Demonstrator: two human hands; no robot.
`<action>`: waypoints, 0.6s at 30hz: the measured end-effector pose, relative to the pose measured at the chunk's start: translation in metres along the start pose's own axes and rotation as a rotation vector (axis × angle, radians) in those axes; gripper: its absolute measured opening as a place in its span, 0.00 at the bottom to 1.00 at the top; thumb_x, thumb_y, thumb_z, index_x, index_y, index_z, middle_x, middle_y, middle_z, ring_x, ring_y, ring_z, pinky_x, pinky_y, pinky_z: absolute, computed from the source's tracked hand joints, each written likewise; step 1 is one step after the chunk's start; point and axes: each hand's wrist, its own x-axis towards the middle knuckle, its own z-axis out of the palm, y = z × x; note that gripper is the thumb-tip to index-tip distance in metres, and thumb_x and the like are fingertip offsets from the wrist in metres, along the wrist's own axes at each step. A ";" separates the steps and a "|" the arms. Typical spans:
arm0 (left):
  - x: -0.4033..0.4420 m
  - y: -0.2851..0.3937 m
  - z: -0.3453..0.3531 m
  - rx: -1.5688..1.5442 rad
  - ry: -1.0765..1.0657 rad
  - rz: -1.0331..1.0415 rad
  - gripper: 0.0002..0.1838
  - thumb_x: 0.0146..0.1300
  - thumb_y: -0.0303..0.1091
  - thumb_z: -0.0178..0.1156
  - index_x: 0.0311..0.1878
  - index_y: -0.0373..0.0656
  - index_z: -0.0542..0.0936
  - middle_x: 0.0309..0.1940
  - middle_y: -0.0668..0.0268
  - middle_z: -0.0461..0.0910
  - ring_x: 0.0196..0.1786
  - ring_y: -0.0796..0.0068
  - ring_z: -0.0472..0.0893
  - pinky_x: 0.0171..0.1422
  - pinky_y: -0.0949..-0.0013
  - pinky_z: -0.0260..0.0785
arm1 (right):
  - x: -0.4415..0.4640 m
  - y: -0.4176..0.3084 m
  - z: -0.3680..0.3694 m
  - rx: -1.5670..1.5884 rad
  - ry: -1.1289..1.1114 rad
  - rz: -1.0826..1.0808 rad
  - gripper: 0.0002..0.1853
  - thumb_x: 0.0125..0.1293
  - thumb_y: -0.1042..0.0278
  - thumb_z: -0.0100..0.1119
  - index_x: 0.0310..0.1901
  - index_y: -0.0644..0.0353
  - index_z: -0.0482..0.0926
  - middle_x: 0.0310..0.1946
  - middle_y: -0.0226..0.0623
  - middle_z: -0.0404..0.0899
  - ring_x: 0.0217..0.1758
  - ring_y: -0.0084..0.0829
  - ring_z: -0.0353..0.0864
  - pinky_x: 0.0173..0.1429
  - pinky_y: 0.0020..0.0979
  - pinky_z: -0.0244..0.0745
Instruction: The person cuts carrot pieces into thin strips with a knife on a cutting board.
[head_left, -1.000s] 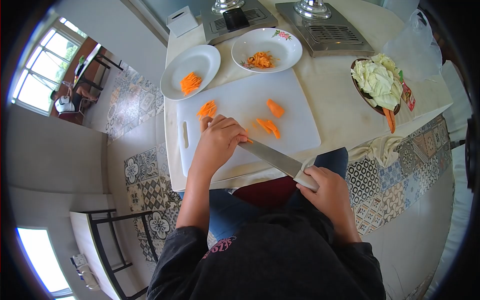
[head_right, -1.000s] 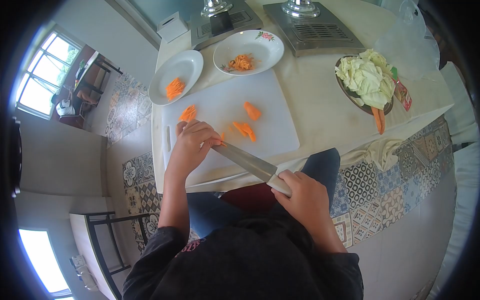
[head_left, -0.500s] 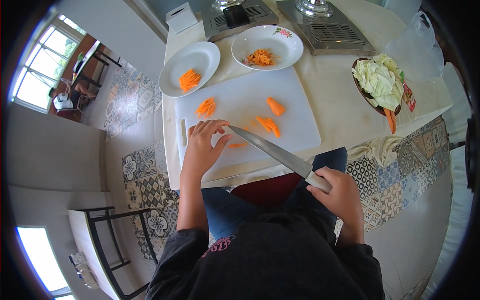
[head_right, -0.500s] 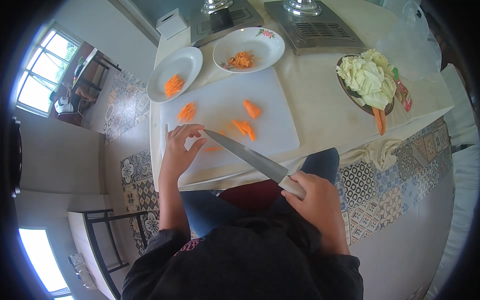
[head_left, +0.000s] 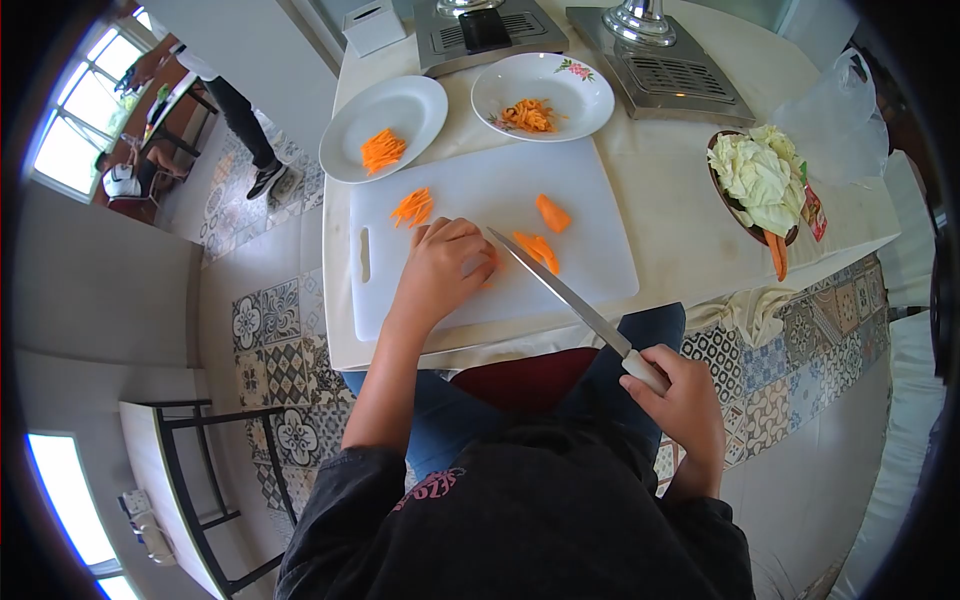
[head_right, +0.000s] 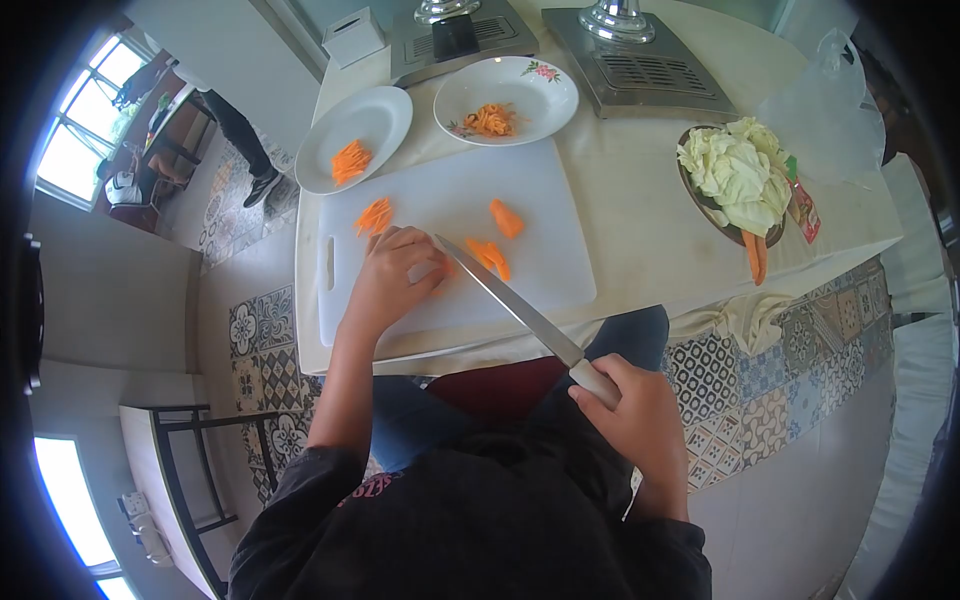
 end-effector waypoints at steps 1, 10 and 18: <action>0.000 0.001 0.003 0.013 0.023 -0.013 0.08 0.52 0.30 0.71 0.36 0.46 0.86 0.38 0.69 0.82 0.47 0.64 0.79 0.57 0.61 0.66 | 0.000 0.000 0.000 0.003 0.002 0.002 0.15 0.60 0.59 0.70 0.40 0.62 0.81 0.29 0.49 0.83 0.32 0.52 0.83 0.36 0.40 0.75; -0.034 0.017 0.014 0.008 0.281 -0.242 0.09 0.57 0.31 0.71 0.40 0.45 0.85 0.40 0.68 0.84 0.47 0.65 0.79 0.58 0.59 0.64 | -0.002 0.011 -0.001 -0.024 -0.109 -0.031 0.16 0.74 0.57 0.56 0.51 0.62 0.75 0.29 0.53 0.81 0.35 0.58 0.81 0.37 0.50 0.73; -0.053 0.020 0.023 0.081 0.291 -0.210 0.10 0.57 0.30 0.71 0.43 0.47 0.86 0.41 0.70 0.83 0.49 0.64 0.78 0.59 0.59 0.63 | 0.014 0.000 -0.019 -0.290 -0.160 -0.131 0.13 0.76 0.57 0.52 0.47 0.60 0.72 0.28 0.49 0.81 0.34 0.55 0.82 0.37 0.51 0.73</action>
